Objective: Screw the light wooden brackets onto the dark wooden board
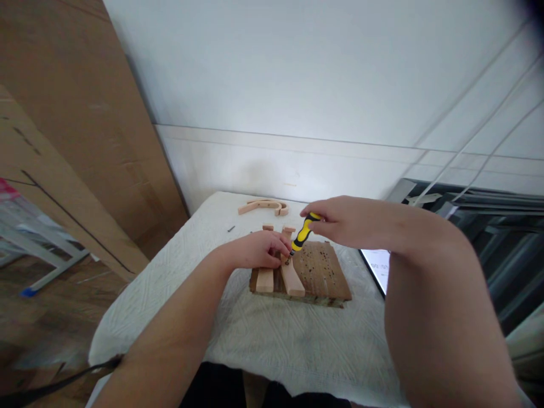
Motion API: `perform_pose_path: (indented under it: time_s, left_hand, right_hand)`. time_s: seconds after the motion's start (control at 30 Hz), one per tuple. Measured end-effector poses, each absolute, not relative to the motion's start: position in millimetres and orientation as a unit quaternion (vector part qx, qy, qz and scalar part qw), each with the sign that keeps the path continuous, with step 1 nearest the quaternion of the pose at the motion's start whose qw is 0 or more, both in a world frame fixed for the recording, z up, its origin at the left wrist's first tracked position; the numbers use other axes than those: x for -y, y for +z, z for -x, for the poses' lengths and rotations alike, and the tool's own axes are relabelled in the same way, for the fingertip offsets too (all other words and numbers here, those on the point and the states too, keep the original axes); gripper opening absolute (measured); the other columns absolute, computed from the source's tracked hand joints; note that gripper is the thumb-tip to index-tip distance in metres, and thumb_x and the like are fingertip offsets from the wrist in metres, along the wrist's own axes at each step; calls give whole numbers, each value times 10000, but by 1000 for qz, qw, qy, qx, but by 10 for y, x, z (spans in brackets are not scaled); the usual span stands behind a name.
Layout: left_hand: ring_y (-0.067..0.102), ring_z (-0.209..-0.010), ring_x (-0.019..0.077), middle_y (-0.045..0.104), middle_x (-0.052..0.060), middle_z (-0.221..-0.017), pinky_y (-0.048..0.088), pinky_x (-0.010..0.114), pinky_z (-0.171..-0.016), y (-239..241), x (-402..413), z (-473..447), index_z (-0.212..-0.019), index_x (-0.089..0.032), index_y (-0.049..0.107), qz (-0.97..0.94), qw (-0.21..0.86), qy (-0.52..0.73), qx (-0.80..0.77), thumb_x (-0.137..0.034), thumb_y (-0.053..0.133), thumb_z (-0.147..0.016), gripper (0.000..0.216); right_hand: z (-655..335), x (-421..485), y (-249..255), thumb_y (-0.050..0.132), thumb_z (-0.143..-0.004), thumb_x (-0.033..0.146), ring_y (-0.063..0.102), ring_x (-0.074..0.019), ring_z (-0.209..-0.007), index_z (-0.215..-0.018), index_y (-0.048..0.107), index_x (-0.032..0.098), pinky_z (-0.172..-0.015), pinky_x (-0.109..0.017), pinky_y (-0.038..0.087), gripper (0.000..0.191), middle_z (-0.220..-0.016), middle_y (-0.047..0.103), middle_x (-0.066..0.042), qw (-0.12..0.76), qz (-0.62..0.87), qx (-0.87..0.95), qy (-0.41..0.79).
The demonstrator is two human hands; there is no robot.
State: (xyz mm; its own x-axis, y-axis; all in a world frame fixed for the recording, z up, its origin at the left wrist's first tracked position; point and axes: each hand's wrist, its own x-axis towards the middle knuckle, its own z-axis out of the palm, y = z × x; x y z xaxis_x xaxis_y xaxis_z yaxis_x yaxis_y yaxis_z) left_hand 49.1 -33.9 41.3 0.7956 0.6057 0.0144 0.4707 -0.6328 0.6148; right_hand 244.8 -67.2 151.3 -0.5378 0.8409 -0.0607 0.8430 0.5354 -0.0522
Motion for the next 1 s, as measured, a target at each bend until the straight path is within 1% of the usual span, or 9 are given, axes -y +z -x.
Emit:
perform_pose_path:
  time_s: [0.1,0.17,0.27,0.43,0.53,0.63,0.7,0.83,1.0]
  left_hand:
    - [581,-780,92,608,23,-1173,453,216,-707,419,340,-492,-937,-191,726,-896,308,110,-299,-55,587,-733,282]
    - [583,-788,95,611,29,-1169,453,217,-711,416,337,-493,-942,-183,724,-894,310,115,-301,-51,586,-736,281]
    - [572,-759,83,616,24,-1160,451,209,-698,405,332,-492,-951,-184,719,-893,314,120,-300,-44,588,-734,290]
    - [552,-721,71,603,22,-1170,443,202,-669,400,339,-487,-956,-193,717,-896,305,113,-303,-44,583,-739,296]
    - [562,-749,83,597,26,-1171,442,211,-685,406,348,-487,-983,-195,717,-898,299,109,-303,-52,582,-743,311]
    - [570,-820,105,603,27,-1151,439,219,-713,418,354,-494,-936,-184,724,-901,295,108,-299,-59,581,-743,271]
    - [568,-858,118,608,25,-1136,435,222,-724,428,357,-501,-886,-172,724,-902,290,104,-301,-58,581,-734,237]
    - [568,-875,127,606,24,-1151,435,224,-726,442,363,-508,-928,-176,714,-900,298,90,-307,-41,562,-724,289]
    - [565,-802,112,617,27,-1123,428,216,-676,435,363,-502,-961,-177,710,-897,301,85,-312,-52,550,-744,297]
  right_hand:
    - [-2408,643,1489,326,-882,540,622,-225,-656,-769,704,164,-544,-305,381,545,-718,685,-125,39,-571,-820,35]
    - [-2374,605,1448,287,-890,562,626,-245,-661,-767,707,157,-538,-318,371,596,-695,677,-144,43,-595,-799,75]
    - [-2356,576,1406,317,-912,461,636,-245,-719,-875,702,168,-564,-315,376,486,-787,699,-141,33,-545,-833,87]
    - [-2389,680,1487,333,-925,422,633,-186,-741,-946,688,210,-608,-274,398,413,-916,712,-93,-2,-484,-875,-15]
    - [-2381,740,1553,387,-900,387,602,-165,-640,-822,700,190,-551,-267,368,377,-814,707,-89,25,-493,-869,-15]
    - [-2338,734,1556,398,-871,516,554,-160,-545,-715,698,166,-497,-274,323,487,-648,661,-88,31,-546,-837,3]
    - [-2312,710,1524,397,-863,555,557,-163,-560,-738,702,163,-500,-272,317,511,-647,659,-86,12,-545,-838,8]
    - [-2315,684,1461,427,-889,416,601,-164,-693,-914,690,202,-567,-257,344,340,-812,698,-72,-26,-485,-874,8]
    - [-2365,728,1494,441,-865,296,577,-139,-623,-951,675,208,-518,-250,315,265,-808,696,-58,-16,-472,-881,-18]
